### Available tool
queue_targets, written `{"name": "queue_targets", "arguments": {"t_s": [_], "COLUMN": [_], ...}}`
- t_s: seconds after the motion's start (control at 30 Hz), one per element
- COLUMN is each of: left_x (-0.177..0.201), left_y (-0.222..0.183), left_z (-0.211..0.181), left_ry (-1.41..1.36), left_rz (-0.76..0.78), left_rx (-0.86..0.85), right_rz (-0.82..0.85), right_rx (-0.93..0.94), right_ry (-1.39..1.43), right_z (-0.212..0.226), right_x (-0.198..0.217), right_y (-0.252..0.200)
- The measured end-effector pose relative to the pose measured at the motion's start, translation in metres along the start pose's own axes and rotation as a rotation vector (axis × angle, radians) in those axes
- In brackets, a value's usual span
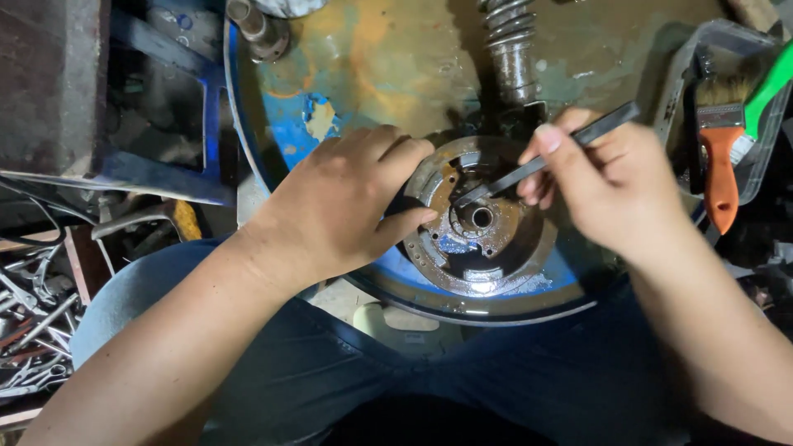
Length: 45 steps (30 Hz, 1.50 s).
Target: Cleaning a motorcycle brake drum component using a brush and a pick to remove rust and debris.
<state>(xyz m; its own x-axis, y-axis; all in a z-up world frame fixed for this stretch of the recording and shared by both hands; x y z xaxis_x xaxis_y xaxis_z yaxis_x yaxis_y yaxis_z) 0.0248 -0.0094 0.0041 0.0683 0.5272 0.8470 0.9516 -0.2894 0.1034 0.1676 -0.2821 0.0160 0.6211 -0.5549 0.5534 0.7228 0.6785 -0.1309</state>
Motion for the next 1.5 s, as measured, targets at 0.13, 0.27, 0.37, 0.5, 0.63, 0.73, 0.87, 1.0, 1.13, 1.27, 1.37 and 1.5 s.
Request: {"name": "queue_targets", "arguments": {"t_s": [0.13, 0.27, 0.37, 0.5, 0.63, 0.73, 0.87, 1.0, 1.13, 1.27, 1.37, 1.5], "left_x": [-0.001, 0.0, 0.0, 0.001, 0.002, 0.001, 0.0, 0.001, -0.004, -0.003, -0.001, -0.005], "left_y": [0.001, 0.001, 0.0, 0.001, 0.003, 0.002, -0.002, 0.001, 0.006, 0.008, 0.005, 0.009], "left_z": [-0.002, 0.0, 0.002, 0.0, -0.003, -0.005, -0.008, -0.012, -0.011, -0.004, -0.002, -0.002], "left_ry": [0.009, -0.002, 0.015, 0.018, -0.003, -0.006, 0.037, 0.002, -0.003, -0.036, -0.03, -0.04], "left_rz": [0.018, 0.031, 0.045, 0.021, 0.018, -0.01, -0.068, -0.078, -0.05, 0.01, 0.005, 0.065], "left_rx": [0.0, 0.001, 0.015, -0.001, -0.011, -0.013, -0.023, -0.085, -0.059, 0.055, 0.07, 0.084], "right_rz": [-0.019, -0.017, 0.009, -0.065, -0.012, 0.137, 0.122, 0.027, 0.066, 0.029, -0.015, 0.042], "right_rx": [-0.012, 0.055, 0.081, 0.031, 0.127, 0.179, 0.088, 0.065, 0.103, 0.156, 0.109, 0.078], "right_ry": [0.021, 0.004, 0.033, 0.208, 0.23, 0.161, 0.084, 0.028, 0.034, -0.069, 0.046, 0.01], "right_z": [0.005, -0.007, -0.019, -0.035, -0.053, -0.056, -0.039, -0.043, -0.03, -0.017, -0.029, -0.022], "right_x": [-0.008, 0.011, 0.03, 0.044, 0.053, 0.041, 0.012, 0.017, -0.001, 0.009, 0.007, -0.009], "right_y": [-0.002, -0.006, -0.015, -0.031, -0.044, -0.054, -0.06, -0.066, -0.067, -0.067, -0.069, -0.073]}}
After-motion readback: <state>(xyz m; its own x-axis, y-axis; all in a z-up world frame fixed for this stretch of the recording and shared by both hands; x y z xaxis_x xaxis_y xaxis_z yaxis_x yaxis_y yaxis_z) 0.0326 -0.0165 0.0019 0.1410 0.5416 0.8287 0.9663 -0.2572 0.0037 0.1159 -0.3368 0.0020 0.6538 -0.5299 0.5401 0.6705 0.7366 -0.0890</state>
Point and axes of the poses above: each hand's wrist, its own y-axis towards the middle knuckle, its own x-axis out of the back of the hand, z = x × y, the point moved 3 cm from there along y, towards the middle knuckle, and after that the axes turned 4 degrees about -y, right-handed, at the moved point
